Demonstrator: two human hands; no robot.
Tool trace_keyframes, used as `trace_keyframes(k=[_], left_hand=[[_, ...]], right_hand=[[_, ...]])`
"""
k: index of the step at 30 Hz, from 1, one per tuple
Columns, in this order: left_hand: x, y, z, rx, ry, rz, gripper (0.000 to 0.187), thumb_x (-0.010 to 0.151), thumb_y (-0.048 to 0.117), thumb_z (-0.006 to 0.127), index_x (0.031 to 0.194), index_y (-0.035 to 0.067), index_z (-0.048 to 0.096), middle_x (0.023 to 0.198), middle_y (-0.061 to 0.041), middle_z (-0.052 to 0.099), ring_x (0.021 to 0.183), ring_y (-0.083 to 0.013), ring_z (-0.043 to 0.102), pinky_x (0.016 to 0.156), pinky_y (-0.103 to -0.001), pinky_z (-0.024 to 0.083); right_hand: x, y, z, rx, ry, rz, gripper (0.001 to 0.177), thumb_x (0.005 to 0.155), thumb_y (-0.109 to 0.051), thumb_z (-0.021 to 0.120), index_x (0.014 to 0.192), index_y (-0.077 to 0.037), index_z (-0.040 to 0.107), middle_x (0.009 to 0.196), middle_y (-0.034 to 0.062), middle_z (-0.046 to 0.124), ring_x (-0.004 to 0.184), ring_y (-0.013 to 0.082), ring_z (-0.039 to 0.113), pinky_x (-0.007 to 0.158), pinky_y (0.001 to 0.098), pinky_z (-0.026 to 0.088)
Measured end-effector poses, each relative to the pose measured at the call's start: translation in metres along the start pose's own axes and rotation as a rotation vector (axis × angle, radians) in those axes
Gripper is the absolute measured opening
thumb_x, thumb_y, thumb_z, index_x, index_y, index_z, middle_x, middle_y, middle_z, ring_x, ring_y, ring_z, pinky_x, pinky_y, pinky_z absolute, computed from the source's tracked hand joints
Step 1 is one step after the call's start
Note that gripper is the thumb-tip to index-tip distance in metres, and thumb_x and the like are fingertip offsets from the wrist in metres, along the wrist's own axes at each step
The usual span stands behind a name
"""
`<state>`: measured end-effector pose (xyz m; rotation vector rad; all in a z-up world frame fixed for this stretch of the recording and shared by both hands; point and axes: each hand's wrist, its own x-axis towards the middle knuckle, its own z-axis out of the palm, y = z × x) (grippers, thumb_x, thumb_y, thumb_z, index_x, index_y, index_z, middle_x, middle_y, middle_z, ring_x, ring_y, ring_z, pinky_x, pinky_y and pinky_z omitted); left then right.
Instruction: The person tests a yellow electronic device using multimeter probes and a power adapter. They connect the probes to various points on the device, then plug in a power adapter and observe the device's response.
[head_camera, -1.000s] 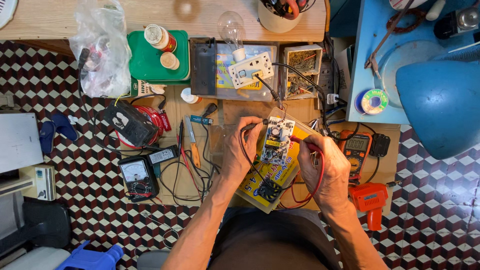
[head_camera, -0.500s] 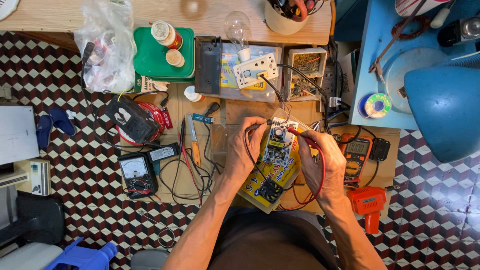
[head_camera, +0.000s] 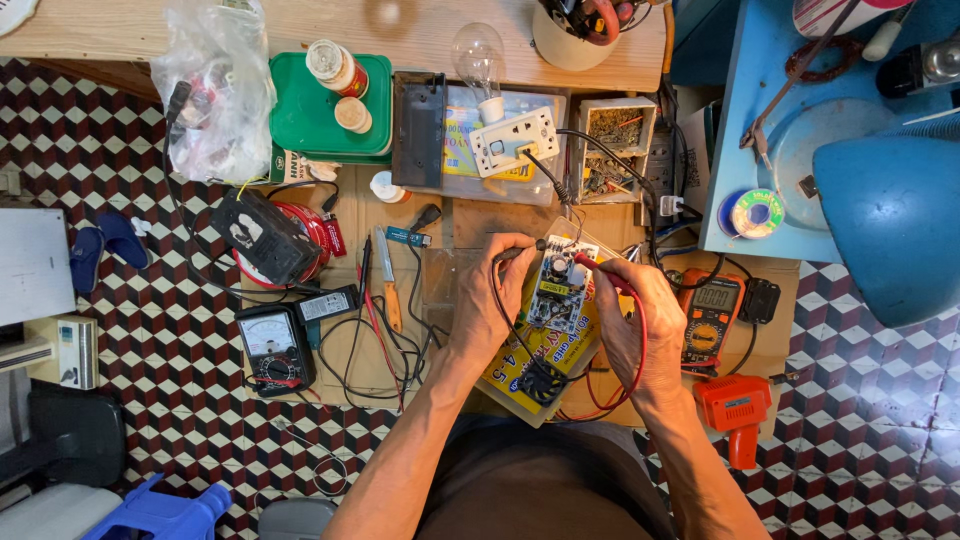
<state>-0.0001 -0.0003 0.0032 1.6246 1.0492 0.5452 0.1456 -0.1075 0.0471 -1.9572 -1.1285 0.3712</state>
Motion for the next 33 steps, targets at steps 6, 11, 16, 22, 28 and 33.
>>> trace_keyframes(k=[6, 11, 16, 22, 28, 33], left_hand=[[-0.0003, -0.0020, 0.0005, 0.003, 0.005, -0.005, 0.018, 0.105, 0.018, 0.060, 0.117, 0.004, 0.062, 0.098, -0.013, 0.076, 0.091, -0.0192, 0.076, 0.074, -0.033, 0.059], [0.0004, -0.0043, 0.0011, 0.021, 0.014, 0.026, 0.018, 0.106, 0.019, 0.060, 0.118, 0.005, 0.062, 0.099, -0.013, 0.075, 0.091, -0.0202, 0.076, 0.075, -0.034, 0.060], [-0.0001, -0.0041, 0.0015, 0.016, 0.010, 0.021, 0.018, 0.106, 0.019, 0.060, 0.117, 0.006, 0.062, 0.098, -0.012, 0.076, 0.089, -0.0201, 0.076, 0.073, -0.034, 0.060], [-0.0002, -0.0019, 0.0004, 0.022, -0.010, -0.004, 0.018, 0.106, 0.019, 0.060, 0.118, 0.007, 0.061, 0.097, -0.012, 0.075, 0.087, -0.0200, 0.076, 0.069, -0.034, 0.059], [-0.0004, -0.0006, -0.0007, 0.028, -0.003, 0.017, 0.018, 0.106, 0.019, 0.059, 0.118, 0.006, 0.061, 0.096, -0.012, 0.075, 0.086, -0.0200, 0.076, 0.068, -0.035, 0.059], [-0.0001, 0.0001, -0.0008, 0.016, -0.020, -0.010, 0.017, 0.107, 0.018, 0.059, 0.118, 0.006, 0.061, 0.094, -0.012, 0.075, 0.084, -0.0182, 0.075, 0.067, -0.034, 0.058]], right_hand=[[0.0000, 0.0013, 0.0018, 0.008, 0.006, 0.035, 0.018, 0.097, -0.001, 0.074, 0.113, 0.002, 0.066, 0.099, 0.0152, 0.071, 0.090, 0.0229, 0.071, 0.081, 0.0337, 0.058], [0.0022, 0.0026, 0.0035, 0.045, 0.017, 0.070, 0.017, 0.098, -0.002, 0.073, 0.114, 0.003, 0.066, 0.101, 0.0151, 0.071, 0.090, 0.0212, 0.071, 0.080, 0.0328, 0.058], [0.0064, 0.0042, 0.0042, 0.016, 0.021, 0.090, 0.014, 0.099, -0.003, 0.073, 0.111, 0.003, 0.067, 0.099, 0.0144, 0.071, 0.087, 0.0204, 0.071, 0.079, 0.0326, 0.057], [0.0070, 0.0017, 0.0037, 0.028, 0.016, 0.077, 0.014, 0.099, -0.002, 0.072, 0.111, 0.003, 0.067, 0.100, 0.0140, 0.071, 0.088, 0.0203, 0.072, 0.078, 0.0314, 0.058], [0.0055, -0.0021, 0.0036, 0.012, 0.041, 0.049, 0.014, 0.098, 0.000, 0.073, 0.109, 0.003, 0.067, 0.097, 0.0148, 0.070, 0.085, 0.0217, 0.071, 0.077, 0.0324, 0.057], [0.0071, -0.0013, 0.0041, 0.028, 0.037, 0.016, 0.015, 0.098, 0.001, 0.073, 0.110, 0.004, 0.066, 0.099, 0.0156, 0.070, 0.090, 0.0231, 0.071, 0.080, 0.0328, 0.057]])
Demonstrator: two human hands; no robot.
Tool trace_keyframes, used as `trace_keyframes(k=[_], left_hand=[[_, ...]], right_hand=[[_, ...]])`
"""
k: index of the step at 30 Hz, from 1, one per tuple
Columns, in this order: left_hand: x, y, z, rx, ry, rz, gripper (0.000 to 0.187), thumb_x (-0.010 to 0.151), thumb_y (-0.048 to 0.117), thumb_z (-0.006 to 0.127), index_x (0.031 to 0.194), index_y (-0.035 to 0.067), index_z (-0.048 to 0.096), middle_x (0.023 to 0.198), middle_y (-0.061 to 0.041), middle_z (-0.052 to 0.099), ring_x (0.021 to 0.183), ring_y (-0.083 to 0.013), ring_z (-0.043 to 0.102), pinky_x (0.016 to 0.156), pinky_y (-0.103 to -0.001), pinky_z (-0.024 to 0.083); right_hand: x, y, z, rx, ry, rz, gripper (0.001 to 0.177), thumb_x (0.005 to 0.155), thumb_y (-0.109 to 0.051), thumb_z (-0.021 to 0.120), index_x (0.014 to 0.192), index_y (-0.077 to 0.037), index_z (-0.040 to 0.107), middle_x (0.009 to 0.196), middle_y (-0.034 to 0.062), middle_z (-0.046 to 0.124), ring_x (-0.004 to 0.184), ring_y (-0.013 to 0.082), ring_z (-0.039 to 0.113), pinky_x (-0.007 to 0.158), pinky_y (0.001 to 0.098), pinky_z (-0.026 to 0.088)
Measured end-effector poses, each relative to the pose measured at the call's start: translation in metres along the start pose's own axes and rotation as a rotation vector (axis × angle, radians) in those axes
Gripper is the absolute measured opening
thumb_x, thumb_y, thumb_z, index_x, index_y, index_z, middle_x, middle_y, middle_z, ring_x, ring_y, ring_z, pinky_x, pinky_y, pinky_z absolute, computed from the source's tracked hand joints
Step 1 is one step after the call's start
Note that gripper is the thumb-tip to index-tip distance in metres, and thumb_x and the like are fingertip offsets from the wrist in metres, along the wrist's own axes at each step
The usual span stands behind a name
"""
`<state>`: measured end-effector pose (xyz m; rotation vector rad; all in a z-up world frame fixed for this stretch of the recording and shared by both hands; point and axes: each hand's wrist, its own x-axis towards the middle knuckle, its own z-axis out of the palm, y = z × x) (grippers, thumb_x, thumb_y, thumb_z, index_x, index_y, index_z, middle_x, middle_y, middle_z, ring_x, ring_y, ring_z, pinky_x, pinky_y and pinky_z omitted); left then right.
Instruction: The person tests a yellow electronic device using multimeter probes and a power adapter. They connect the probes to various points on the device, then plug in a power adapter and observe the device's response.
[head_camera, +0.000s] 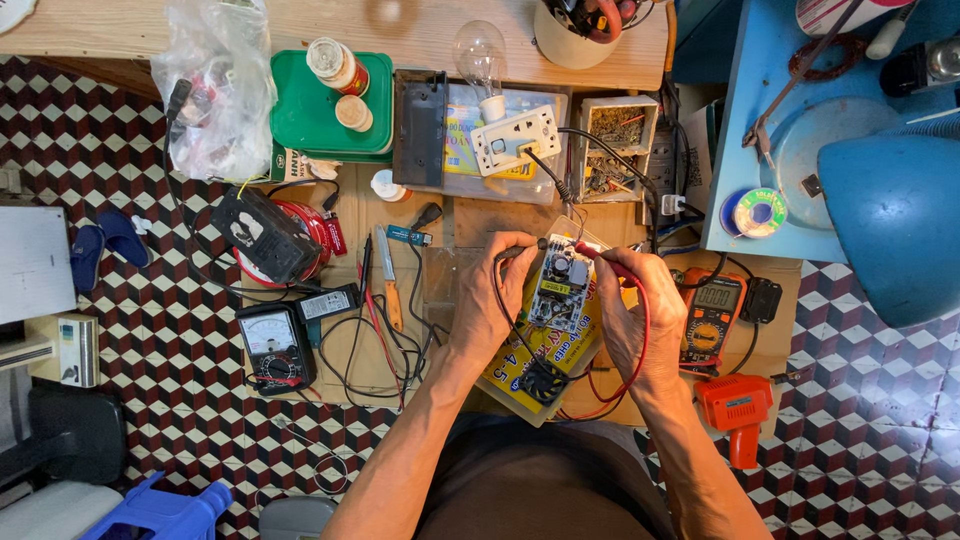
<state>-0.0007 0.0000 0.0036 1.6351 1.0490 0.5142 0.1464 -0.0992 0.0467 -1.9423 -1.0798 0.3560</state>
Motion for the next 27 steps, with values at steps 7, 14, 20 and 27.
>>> trace_keyframes(k=[7, 14, 20, 27], left_hand=[[-0.0008, 0.0018, -0.0009, -0.012, 0.019, 0.030, 0.017, 0.106, 0.018, 0.059, 0.118, 0.005, 0.061, 0.095, -0.012, 0.074, 0.085, -0.0170, 0.075, 0.068, -0.032, 0.057], [-0.0005, 0.0054, -0.0021, 0.001, 0.017, 0.014, 0.017, 0.106, 0.017, 0.060, 0.117, 0.005, 0.062, 0.094, -0.012, 0.074, 0.084, -0.0170, 0.074, 0.070, -0.032, 0.057], [0.0013, 0.0046, -0.0019, -0.006, 0.024, 0.014, 0.018, 0.105, 0.015, 0.061, 0.117, 0.002, 0.063, 0.096, -0.013, 0.075, 0.089, -0.0167, 0.075, 0.075, -0.031, 0.058], [0.0006, 0.0025, -0.0016, -0.020, 0.009, -0.008, 0.017, 0.105, 0.015, 0.060, 0.116, 0.003, 0.063, 0.097, -0.012, 0.076, 0.090, -0.0154, 0.075, 0.075, -0.030, 0.058]], right_hand=[[0.0006, 0.0028, 0.0030, -0.015, 0.000, -0.006, 0.016, 0.097, 0.000, 0.074, 0.110, 0.004, 0.066, 0.099, 0.0163, 0.070, 0.089, 0.0242, 0.071, 0.079, 0.0335, 0.058], [0.0006, 0.0038, 0.0032, -0.010, -0.009, -0.019, 0.016, 0.097, 0.001, 0.074, 0.110, 0.004, 0.065, 0.098, 0.0159, 0.070, 0.089, 0.0251, 0.071, 0.080, 0.0345, 0.058], [-0.0003, 0.0062, 0.0043, 0.001, 0.001, -0.016, 0.016, 0.095, 0.001, 0.073, 0.108, 0.003, 0.065, 0.096, 0.0155, 0.070, 0.088, 0.0254, 0.072, 0.078, 0.0349, 0.058], [0.0014, 0.0051, 0.0033, -0.013, -0.006, -0.022, 0.015, 0.095, 0.001, 0.074, 0.107, 0.003, 0.066, 0.095, 0.0150, 0.070, 0.086, 0.0248, 0.071, 0.077, 0.0347, 0.057]])
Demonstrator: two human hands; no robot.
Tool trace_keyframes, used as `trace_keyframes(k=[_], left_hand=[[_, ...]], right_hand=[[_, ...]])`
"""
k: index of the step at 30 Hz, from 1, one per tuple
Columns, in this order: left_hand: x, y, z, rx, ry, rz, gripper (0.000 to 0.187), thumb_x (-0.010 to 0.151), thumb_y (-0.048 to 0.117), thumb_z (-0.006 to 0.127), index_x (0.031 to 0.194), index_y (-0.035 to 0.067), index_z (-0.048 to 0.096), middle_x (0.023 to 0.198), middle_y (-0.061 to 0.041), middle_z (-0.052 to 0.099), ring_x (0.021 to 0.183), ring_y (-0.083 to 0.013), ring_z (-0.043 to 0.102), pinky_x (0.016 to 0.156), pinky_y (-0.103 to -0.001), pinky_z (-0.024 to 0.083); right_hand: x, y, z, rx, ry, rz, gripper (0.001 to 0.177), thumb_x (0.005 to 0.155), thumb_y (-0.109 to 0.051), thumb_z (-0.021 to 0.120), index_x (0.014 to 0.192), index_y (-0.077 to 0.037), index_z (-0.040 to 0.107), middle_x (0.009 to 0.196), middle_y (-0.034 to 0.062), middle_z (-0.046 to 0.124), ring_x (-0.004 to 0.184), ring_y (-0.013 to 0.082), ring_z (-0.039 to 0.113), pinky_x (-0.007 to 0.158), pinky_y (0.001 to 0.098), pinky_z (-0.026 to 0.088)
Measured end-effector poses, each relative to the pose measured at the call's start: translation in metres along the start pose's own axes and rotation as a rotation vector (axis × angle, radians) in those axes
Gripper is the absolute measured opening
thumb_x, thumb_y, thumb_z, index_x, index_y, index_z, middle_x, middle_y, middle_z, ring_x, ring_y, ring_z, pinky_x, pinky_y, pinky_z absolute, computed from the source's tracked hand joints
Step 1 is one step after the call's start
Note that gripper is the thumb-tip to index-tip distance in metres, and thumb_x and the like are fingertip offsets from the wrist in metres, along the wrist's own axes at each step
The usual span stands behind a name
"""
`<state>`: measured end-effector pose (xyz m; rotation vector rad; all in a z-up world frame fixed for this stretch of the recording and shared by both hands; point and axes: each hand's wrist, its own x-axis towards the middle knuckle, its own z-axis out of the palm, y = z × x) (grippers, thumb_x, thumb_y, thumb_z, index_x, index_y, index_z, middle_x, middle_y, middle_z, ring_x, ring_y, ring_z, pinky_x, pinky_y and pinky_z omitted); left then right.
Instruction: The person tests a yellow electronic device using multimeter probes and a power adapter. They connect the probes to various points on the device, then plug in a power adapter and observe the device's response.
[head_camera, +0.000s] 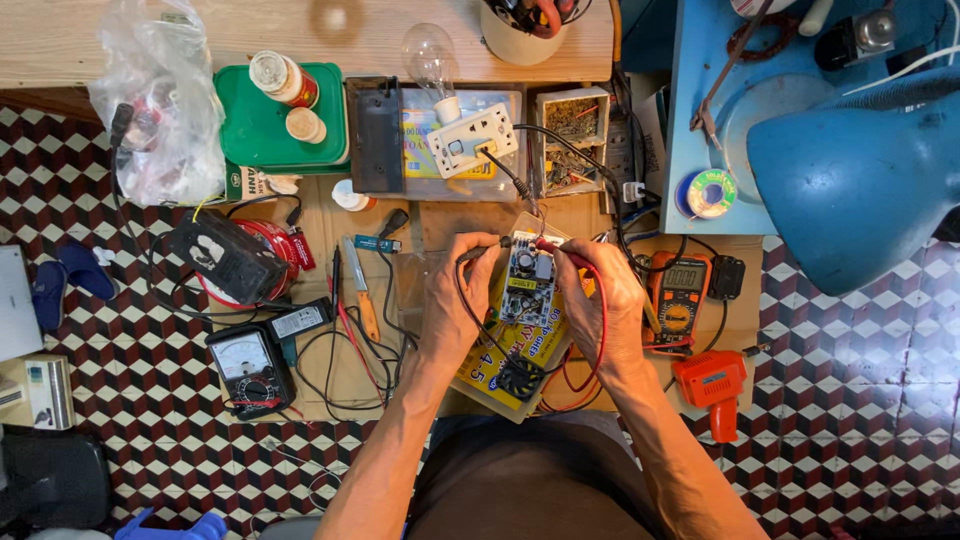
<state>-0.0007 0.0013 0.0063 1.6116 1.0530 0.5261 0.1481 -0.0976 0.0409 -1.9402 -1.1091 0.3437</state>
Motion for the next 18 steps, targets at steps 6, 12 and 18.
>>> trace_keyframes(k=[6, 12, 18], left_hand=[[0.0014, 0.0032, -0.0005, 0.054, 0.016, -0.012, 0.018, 0.104, 0.016, 0.061, 0.116, 0.003, 0.065, 0.095, -0.013, 0.076, 0.088, -0.0183, 0.076, 0.074, -0.031, 0.058], [0.0017, 0.0077, -0.0034, 0.094, 0.011, 0.042, 0.017, 0.105, 0.016, 0.060, 0.116, 0.003, 0.064, 0.095, -0.014, 0.076, 0.087, -0.0199, 0.076, 0.073, -0.032, 0.057], [0.0016, 0.0098, -0.0041, 0.102, 0.008, 0.071, 0.017, 0.106, 0.016, 0.060, 0.116, 0.003, 0.064, 0.095, -0.013, 0.076, 0.087, -0.0188, 0.076, 0.072, -0.032, 0.057]], right_hand=[[0.0005, -0.0016, -0.0016, -0.001, 0.015, -0.009, 0.015, 0.093, 0.002, 0.075, 0.106, 0.003, 0.068, 0.094, 0.0148, 0.070, 0.084, 0.0267, 0.070, 0.075, 0.0367, 0.055], [0.0024, -0.0025, 0.0000, 0.028, 0.023, -0.017, 0.013, 0.093, 0.001, 0.074, 0.105, 0.003, 0.068, 0.096, 0.0139, 0.071, 0.085, 0.0252, 0.071, 0.075, 0.0348, 0.056], [0.0029, -0.0039, 0.0000, 0.035, 0.004, 0.016, 0.013, 0.094, 0.002, 0.073, 0.107, 0.003, 0.068, 0.094, 0.0141, 0.070, 0.081, 0.0236, 0.071, 0.072, 0.0335, 0.057]])
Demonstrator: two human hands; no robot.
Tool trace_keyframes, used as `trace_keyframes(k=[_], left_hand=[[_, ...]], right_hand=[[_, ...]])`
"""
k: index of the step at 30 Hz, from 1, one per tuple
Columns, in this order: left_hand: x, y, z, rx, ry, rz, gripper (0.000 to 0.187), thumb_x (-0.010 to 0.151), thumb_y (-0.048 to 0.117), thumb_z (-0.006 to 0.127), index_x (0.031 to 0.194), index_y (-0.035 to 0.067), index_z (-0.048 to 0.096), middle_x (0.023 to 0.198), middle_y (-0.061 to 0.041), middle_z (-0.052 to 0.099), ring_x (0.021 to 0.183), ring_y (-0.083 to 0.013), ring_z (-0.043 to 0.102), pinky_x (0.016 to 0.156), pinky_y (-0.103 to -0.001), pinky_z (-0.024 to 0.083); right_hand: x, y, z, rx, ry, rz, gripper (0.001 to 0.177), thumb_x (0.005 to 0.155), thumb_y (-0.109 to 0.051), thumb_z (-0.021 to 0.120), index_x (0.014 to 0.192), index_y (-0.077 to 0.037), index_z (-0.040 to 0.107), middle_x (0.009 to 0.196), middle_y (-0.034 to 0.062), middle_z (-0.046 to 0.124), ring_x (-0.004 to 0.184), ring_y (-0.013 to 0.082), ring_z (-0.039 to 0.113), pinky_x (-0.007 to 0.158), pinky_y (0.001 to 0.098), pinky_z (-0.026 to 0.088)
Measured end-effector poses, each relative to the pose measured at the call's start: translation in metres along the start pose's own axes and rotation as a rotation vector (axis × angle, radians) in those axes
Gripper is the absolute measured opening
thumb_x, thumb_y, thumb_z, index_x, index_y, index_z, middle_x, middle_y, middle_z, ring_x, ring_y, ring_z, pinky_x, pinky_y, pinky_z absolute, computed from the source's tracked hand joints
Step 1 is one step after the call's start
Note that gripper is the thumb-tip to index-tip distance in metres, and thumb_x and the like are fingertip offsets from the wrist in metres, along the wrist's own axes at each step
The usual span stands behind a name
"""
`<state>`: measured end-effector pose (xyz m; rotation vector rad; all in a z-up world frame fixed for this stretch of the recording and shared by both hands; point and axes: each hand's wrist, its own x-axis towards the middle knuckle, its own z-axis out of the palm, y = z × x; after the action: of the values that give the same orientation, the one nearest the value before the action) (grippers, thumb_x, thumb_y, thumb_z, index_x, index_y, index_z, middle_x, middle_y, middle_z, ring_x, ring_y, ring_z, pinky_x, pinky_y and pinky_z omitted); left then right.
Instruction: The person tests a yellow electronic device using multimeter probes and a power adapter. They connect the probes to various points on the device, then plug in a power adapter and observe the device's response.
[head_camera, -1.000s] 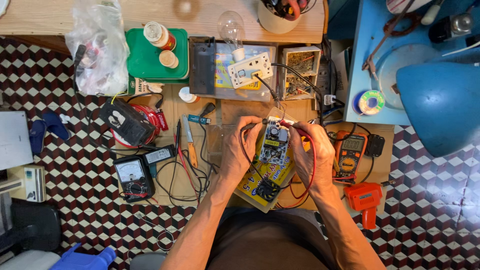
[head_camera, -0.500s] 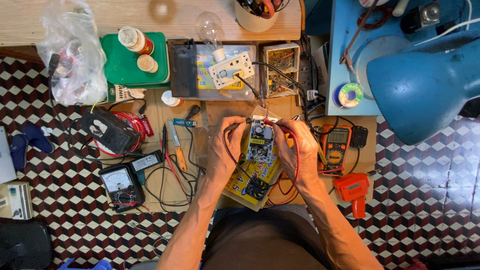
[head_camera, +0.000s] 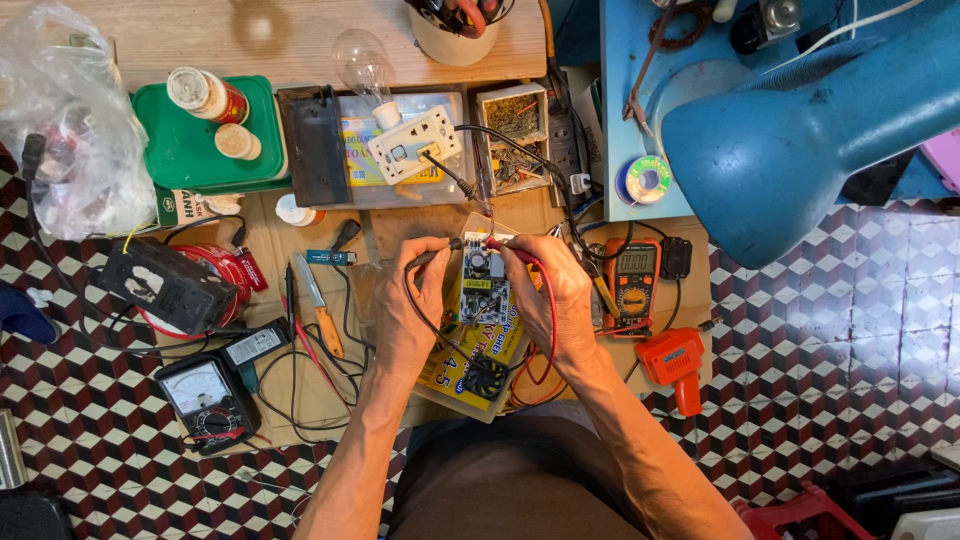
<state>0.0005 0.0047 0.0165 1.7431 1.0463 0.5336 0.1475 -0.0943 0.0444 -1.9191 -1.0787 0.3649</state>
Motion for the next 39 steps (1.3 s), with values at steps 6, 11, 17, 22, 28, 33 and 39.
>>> trace_keyframes(k=[6, 11, 17, 22, 28, 33, 39], left_hand=[[0.000, 0.000, -0.001, 0.009, 0.010, -0.002, 0.017, 0.105, 0.016, 0.061, 0.115, 0.002, 0.065, 0.095, -0.013, 0.076, 0.086, -0.0198, 0.076, 0.072, -0.032, 0.058], [0.001, 0.000, 0.003, -0.018, 0.012, -0.025, 0.017, 0.105, 0.015, 0.061, 0.115, 0.002, 0.065, 0.094, -0.013, 0.076, 0.087, -0.0190, 0.077, 0.071, -0.032, 0.058], [-0.001, -0.007, 0.006, -0.087, 0.021, -0.067, 0.015, 0.104, 0.014, 0.061, 0.114, 0.002, 0.064, 0.094, -0.013, 0.075, 0.089, -0.0174, 0.077, 0.073, -0.031, 0.058], [-0.001, -0.011, 0.008, -0.093, 0.035, -0.043, 0.015, 0.104, 0.014, 0.062, 0.114, 0.003, 0.064, 0.095, -0.013, 0.076, 0.088, -0.0179, 0.076, 0.074, -0.031, 0.058], [-0.002, -0.007, 0.005, -0.096, 0.009, -0.050, 0.016, 0.105, 0.015, 0.061, 0.116, 0.004, 0.063, 0.094, -0.012, 0.075, 0.085, -0.0183, 0.076, 0.071, -0.032, 0.057], [-0.003, -0.005, 0.002, -0.099, -0.014, -0.038, 0.016, 0.106, 0.015, 0.059, 0.117, 0.004, 0.061, 0.093, -0.012, 0.074, 0.083, -0.0179, 0.075, 0.068, -0.032, 0.056], [-0.003, -0.006, 0.003, -0.089, 0.000, -0.026, 0.016, 0.106, 0.016, 0.059, 0.117, 0.005, 0.062, 0.093, -0.011, 0.074, 0.083, -0.0168, 0.075, 0.068, -0.032, 0.057]], right_hand=[[0.002, -0.002, 0.001, 0.018, -0.017, 0.021, 0.013, 0.095, 0.001, 0.071, 0.108, 0.003, 0.069, 0.093, 0.0143, 0.069, 0.080, 0.0228, 0.071, 0.070, 0.0325, 0.057], [0.000, -0.001, -0.003, 0.019, -0.021, 0.010, 0.013, 0.096, 0.000, 0.071, 0.109, 0.003, 0.068, 0.094, 0.0148, 0.070, 0.083, 0.0240, 0.071, 0.073, 0.0343, 0.056], [-0.001, 0.001, -0.002, 0.018, -0.023, 0.032, 0.013, 0.097, -0.002, 0.071, 0.108, 0.005, 0.067, 0.096, 0.0162, 0.071, 0.086, 0.0244, 0.071, 0.076, 0.0352, 0.057], [-0.003, 0.003, -0.001, 0.081, -0.023, 0.114, 0.013, 0.100, -0.003, 0.069, 0.110, 0.006, 0.066, 0.097, 0.0155, 0.071, 0.087, 0.0210, 0.072, 0.076, 0.0320, 0.057], [-0.002, 0.003, 0.000, 0.096, -0.031, 0.162, 0.013, 0.101, -0.004, 0.069, 0.110, 0.004, 0.066, 0.097, 0.0135, 0.071, 0.087, 0.0180, 0.070, 0.076, 0.0304, 0.056], [0.002, 0.007, 0.001, 0.115, -0.041, 0.154, 0.013, 0.102, -0.005, 0.068, 0.112, 0.004, 0.065, 0.099, 0.0136, 0.072, 0.090, 0.0173, 0.070, 0.078, 0.0306, 0.056], [0.002, 0.007, 0.002, 0.131, -0.072, 0.175, 0.013, 0.101, -0.005, 0.068, 0.111, 0.003, 0.067, 0.095, 0.0132, 0.072, 0.085, 0.0175, 0.069, 0.074, 0.0303, 0.056]])
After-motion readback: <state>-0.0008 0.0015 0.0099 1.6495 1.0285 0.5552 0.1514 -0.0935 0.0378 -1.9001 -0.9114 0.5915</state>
